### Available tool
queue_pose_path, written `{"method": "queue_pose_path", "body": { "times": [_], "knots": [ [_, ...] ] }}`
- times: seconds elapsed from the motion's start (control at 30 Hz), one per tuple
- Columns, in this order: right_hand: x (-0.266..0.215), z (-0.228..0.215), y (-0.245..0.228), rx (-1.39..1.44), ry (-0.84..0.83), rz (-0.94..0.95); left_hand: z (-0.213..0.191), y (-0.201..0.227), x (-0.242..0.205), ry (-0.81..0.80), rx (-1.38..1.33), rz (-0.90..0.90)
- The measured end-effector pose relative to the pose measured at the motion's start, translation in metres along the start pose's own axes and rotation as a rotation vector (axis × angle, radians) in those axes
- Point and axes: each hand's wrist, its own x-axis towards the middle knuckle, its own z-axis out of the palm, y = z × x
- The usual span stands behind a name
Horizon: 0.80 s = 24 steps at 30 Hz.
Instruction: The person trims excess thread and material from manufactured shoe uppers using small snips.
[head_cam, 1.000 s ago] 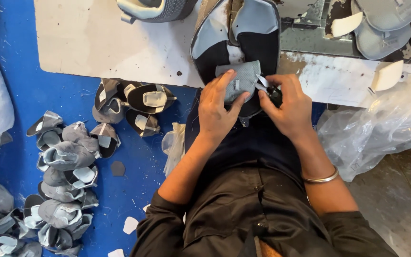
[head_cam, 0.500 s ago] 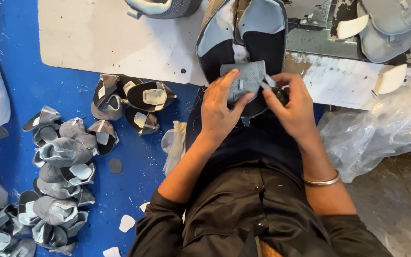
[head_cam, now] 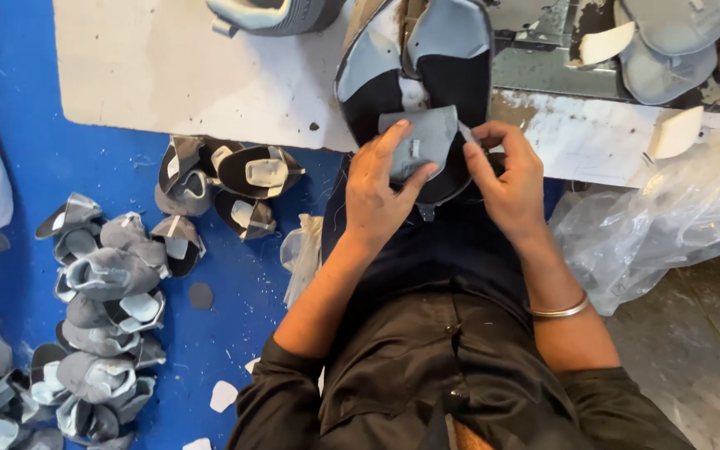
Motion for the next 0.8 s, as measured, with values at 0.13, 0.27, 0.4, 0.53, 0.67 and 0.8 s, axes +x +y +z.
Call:
{"method": "queue_pose_path", "body": {
  "times": [0.13,0.27,0.4,0.53,0.67,0.8],
  "knots": [
    [-0.001,0.0,0.0,0.197,0.015,0.139,-0.011,0.0,0.002,-0.03,-0.102,-0.013],
    [-0.002,-0.005,-0.016,-0.087,-0.082,-0.116,-0.015,-0.004,0.002,-0.047,-0.188,0.005],
    [-0.006,0.001,-0.025,-0.117,-0.061,-0.155,-0.006,-0.009,-0.001,-0.018,-0.18,-0.003],
    [-0.005,0.003,-0.036,-0.278,-0.092,-0.168,-0.001,-0.009,-0.003,0.03,-0.171,-0.041],
    [-0.004,0.01,-0.045,-0.364,-0.1,-0.211,0.0,-0.009,-0.004,0.034,-0.176,-0.057],
    [-0.005,0.017,-0.044,-0.366,-0.057,-0.239,0.002,-0.014,-0.008,0.014,-0.179,-0.096]
  ]
}}
